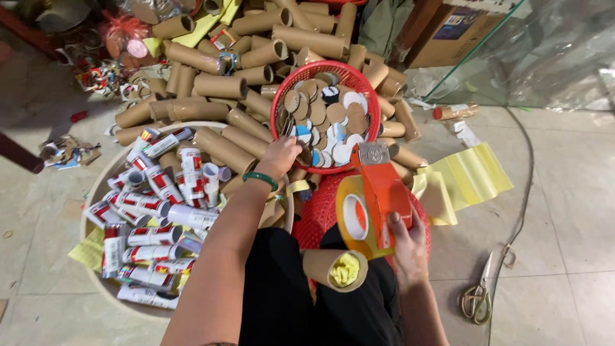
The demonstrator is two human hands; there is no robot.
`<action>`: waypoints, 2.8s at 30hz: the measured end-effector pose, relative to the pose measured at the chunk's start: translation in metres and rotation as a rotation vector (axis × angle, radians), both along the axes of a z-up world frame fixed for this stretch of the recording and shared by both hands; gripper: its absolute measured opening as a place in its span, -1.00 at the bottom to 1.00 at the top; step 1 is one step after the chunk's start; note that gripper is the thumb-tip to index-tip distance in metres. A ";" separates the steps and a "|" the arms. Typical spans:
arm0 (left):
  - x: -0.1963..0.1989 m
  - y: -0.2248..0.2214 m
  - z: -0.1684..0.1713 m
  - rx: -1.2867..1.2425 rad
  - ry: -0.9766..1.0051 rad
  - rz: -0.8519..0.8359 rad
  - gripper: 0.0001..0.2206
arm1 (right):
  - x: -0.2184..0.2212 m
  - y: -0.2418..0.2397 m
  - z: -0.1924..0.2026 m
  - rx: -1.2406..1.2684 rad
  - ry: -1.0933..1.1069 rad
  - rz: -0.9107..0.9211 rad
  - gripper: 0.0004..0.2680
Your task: The person handles cardboard tubes, wraps a holographic cylinder in yellow paper by hand, and secures the ends with tape using a dispenser.
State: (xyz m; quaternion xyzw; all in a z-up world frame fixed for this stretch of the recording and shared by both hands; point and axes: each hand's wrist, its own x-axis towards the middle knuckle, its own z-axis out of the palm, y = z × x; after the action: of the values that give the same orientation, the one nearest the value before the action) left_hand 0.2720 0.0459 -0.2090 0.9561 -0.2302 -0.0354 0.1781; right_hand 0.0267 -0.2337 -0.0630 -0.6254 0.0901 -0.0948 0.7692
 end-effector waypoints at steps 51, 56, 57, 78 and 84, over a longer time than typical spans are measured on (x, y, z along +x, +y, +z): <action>-0.259 -0.001 0.262 -0.810 0.080 -0.366 -0.41 | -0.062 -0.056 0.055 -0.159 -0.032 0.160 -0.45; -0.256 0.002 0.275 -0.723 0.148 -0.352 -0.42 | -0.061 -0.081 0.049 -0.133 -0.157 0.301 -0.43; -0.255 0.001 0.277 -0.722 0.147 -0.350 -0.42 | -0.062 -0.084 0.054 -0.132 -0.158 0.302 -0.43; -0.206 -0.048 0.270 -1.382 1.065 -0.042 -0.84 | -0.064 -0.094 0.122 -0.385 -0.273 0.596 -0.31; -0.217 -0.023 0.280 -1.201 0.860 0.110 -0.89 | -0.069 -0.103 0.142 -0.404 -0.168 0.670 -0.33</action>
State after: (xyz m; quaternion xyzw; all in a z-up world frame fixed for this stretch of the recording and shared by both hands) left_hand 0.0547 0.0225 0.0710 0.6059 -0.0716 -0.2657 0.7464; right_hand -0.0423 -0.3362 0.0787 -0.7490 -0.2025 0.0948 0.6236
